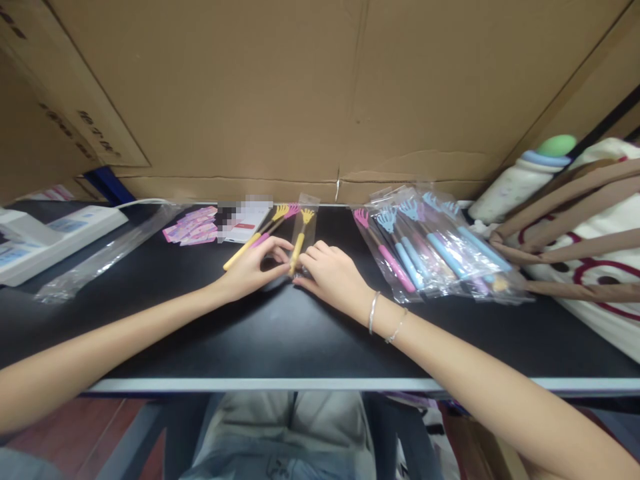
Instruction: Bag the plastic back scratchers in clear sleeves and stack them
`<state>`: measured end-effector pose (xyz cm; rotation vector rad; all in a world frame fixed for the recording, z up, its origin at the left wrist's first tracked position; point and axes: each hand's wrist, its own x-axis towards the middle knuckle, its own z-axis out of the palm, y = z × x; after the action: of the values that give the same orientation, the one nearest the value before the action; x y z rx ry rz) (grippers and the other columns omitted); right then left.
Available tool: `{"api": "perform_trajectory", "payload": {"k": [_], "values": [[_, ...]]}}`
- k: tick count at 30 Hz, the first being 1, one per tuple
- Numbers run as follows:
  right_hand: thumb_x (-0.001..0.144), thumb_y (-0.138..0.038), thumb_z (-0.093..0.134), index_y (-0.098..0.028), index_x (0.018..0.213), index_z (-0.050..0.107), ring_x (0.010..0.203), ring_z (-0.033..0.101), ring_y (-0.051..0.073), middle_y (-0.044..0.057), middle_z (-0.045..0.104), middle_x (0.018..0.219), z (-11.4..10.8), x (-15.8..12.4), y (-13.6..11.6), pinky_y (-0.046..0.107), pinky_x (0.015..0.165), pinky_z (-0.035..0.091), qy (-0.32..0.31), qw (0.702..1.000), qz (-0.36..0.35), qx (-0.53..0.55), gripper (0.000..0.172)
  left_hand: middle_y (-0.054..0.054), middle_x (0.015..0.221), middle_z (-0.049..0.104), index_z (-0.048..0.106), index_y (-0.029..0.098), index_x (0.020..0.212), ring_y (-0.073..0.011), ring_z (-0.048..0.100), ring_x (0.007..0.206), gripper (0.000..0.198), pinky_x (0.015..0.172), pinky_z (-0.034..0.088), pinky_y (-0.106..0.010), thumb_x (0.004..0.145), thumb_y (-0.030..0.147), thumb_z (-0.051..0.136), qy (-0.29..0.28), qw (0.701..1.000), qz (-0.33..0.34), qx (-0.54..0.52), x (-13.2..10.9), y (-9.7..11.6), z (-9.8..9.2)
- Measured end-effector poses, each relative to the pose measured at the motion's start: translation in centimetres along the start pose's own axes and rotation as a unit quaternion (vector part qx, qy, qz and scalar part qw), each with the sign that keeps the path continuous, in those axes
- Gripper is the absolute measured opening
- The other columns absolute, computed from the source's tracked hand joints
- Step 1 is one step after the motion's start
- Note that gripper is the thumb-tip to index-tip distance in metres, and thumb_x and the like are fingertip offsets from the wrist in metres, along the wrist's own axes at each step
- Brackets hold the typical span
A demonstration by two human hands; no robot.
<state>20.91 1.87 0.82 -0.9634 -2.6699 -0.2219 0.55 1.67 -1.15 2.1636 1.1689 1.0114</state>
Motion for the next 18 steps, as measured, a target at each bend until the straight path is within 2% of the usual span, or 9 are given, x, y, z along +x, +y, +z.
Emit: {"api": "perform_trajectory", "payload": {"k": [8, 18], "values": [[0.085, -0.039, 0.061, -0.019, 0.093, 0.06, 0.095, 0.053, 0.021, 0.005, 0.064, 0.093, -0.07, -0.02, 0.06, 0.031, 0.076, 0.041, -0.005, 1.0, 0.009, 0.022, 0.022, -0.002, 0.083, 0.065, 0.054, 0.016, 0.104, -0.0134, 0.063, 0.081, 0.025, 0.079, 0.05, -0.027, 0.082, 0.027, 0.06, -0.018, 0.998, -0.009, -0.065, 0.26, -0.25, 0.15], [0.085, -0.037, 0.063, -0.019, 0.09, 0.06, 0.088, 0.055, 0.019, 0.005, 0.063, 0.087, -0.43, 0.01, -0.17, 0.029, 0.07, 0.043, 0.014, 0.997, 0.025, 0.069, 0.019, 0.0, 0.079, 0.059, 0.052, 0.015, 0.098, -0.0107, 0.059, 0.075, 0.022, 0.074, 0.048, -0.024, 0.081, 0.025, 0.061, 0.002, 0.981, -0.02, -0.191, 0.41, -0.2, 0.58]]}}
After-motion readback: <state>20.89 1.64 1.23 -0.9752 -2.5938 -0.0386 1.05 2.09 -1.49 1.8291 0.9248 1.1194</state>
